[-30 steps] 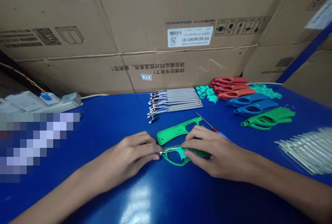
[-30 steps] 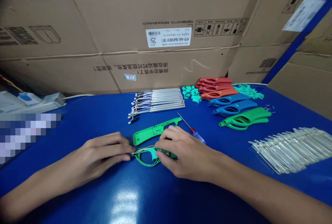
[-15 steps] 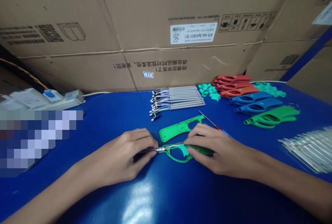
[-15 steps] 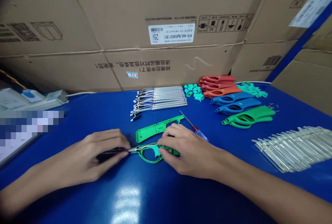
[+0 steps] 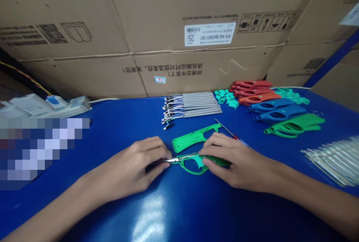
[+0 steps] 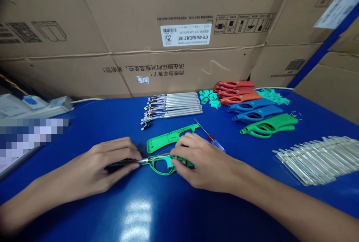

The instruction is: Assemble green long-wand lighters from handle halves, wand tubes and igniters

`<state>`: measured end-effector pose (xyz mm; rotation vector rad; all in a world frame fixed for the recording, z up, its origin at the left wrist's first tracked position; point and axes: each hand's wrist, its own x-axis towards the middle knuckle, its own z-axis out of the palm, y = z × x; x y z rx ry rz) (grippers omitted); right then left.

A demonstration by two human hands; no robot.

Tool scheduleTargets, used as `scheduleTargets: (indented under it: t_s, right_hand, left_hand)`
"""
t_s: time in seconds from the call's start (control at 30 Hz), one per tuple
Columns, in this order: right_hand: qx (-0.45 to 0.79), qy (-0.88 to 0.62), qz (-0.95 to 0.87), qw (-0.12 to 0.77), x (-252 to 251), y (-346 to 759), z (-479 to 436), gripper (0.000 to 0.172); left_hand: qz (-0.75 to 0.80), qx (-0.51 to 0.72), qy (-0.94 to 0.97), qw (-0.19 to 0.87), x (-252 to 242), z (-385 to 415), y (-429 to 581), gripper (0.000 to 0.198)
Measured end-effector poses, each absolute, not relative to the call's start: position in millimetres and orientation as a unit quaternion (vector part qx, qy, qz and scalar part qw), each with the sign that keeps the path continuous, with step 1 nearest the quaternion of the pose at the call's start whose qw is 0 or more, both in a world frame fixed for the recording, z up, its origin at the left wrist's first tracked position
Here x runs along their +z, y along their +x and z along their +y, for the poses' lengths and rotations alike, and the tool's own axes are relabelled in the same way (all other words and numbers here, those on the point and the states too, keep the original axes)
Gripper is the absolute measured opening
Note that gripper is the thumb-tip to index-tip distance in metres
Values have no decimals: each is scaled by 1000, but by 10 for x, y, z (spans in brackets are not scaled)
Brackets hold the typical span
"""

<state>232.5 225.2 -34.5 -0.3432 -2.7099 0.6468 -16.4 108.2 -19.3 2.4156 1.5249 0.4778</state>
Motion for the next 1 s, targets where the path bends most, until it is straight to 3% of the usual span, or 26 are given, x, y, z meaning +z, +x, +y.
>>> scheduleTargets:
  t_s: [1.0]
  right_hand:
    - [229, -122, -953, 156, -334, 2317, 2260, 21]
  left_hand:
    - [524, 157, 825, 141, -160, 1090, -125, 22]
